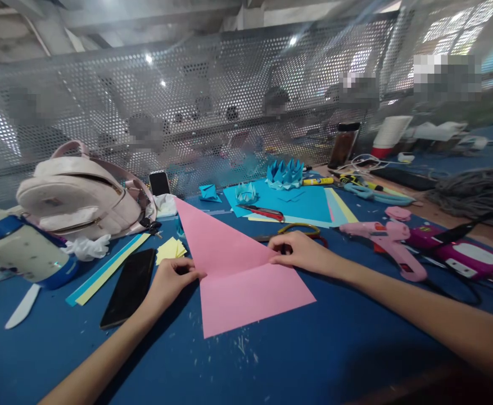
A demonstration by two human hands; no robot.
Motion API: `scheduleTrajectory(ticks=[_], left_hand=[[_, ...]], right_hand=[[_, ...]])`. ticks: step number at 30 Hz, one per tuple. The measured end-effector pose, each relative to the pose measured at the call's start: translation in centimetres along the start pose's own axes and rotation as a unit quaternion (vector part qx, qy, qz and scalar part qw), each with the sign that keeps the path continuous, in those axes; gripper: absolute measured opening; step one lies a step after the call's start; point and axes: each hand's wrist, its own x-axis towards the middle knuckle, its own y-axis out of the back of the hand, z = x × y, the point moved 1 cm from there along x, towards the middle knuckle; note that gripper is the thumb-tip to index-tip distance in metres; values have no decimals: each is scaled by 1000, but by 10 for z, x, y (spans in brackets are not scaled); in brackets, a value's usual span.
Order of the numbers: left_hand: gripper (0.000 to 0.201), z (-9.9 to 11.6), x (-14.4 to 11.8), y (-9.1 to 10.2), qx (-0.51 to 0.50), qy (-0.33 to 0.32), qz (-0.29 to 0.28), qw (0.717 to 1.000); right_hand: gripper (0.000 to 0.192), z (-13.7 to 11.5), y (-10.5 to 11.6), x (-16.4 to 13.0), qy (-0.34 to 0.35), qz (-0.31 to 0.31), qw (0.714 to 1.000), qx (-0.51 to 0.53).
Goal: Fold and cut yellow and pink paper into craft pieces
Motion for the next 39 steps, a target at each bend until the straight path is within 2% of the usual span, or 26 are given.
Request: scheduleTrajectory(ticks=[5,12,21,24,27,33,39], left_hand=[[19,3,-1,2,-13,9,-11,1000],[22,1,0,2,-26,8,-18,999],[21,-1,-3,-3,-2,-12,-27,1000],[20,-2,-4,-5,-1,-14,-20,1000],[21,0,-6,-7,0,-16,-16,1000],[22,6,-8,-9,6,-12,-7,1000],[25,8,-9,-9,11,-7,-5,1000]], right_hand=[[20,3,1,2,-34,15,999,26],[28,13,-2,4,-58,3,996,74],[24,8,-1,4,-47,3,994,93],[28,7,-5,4,-33,-9,988,151],[37,11,-11,6,-49,-1,980,193],[46,13,-12,6,-92,18,978,189],[42,10,-10,5,-97,16,978,182]])
